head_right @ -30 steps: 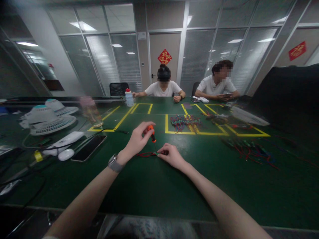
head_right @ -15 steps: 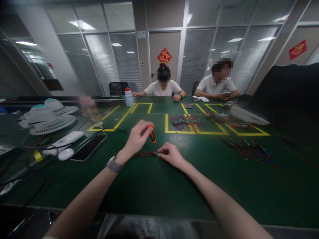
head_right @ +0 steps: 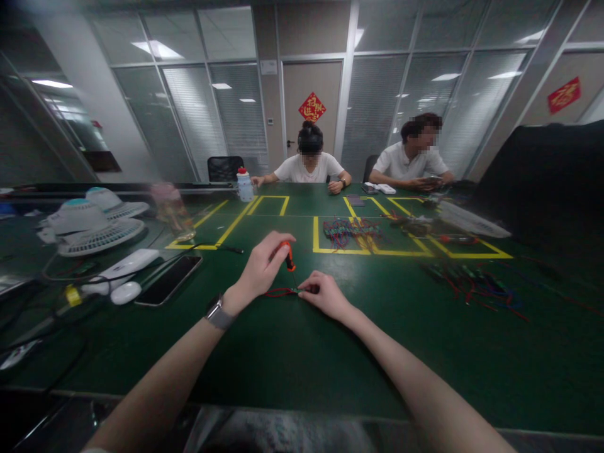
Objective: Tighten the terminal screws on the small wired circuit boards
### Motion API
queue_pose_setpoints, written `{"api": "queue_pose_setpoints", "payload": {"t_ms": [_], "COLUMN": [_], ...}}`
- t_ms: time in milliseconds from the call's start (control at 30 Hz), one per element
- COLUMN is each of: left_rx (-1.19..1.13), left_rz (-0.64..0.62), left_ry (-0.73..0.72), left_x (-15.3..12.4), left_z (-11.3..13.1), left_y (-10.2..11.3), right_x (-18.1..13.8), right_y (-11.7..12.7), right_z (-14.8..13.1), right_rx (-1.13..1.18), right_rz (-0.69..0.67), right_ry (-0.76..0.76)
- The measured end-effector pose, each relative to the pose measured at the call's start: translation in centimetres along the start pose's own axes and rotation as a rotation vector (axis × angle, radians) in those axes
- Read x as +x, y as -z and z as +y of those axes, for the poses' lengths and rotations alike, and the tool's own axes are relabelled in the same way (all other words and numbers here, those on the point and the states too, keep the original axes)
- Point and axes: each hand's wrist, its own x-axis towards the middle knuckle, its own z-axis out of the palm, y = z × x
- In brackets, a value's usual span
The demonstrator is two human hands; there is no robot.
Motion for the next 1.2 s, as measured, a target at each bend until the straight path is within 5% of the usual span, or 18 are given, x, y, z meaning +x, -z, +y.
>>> {"api": "queue_pose_setpoints", "payload": {"t_ms": [367,733,933,1200], "left_rx": [0.088,-0.054,-0.151,-0.069], "left_rz": [0.006,0.106,0.034,0.137], "left_ry": [0.027,0.098,0.099,0.080], "left_x": [0.1,0.1,-0.2,-0.3], "left_z": [-1.7,-1.3,-1.0,-0.4], "left_y": [0.9,0.0,-0.2,-0.5], "right_x": [-0.1,-0.1,-0.1,-0.1], "right_y": [-0.1,0.0,0.0,0.0], "right_z": [0.2,0.2,0.1,0.0], "right_rx": [0.003,0.003,-0.006,0.007], "right_rz": [0.000,0.006,0.000,-0.001], "right_ry": [-0.005,-0.001,-0.001,-0.005]}}
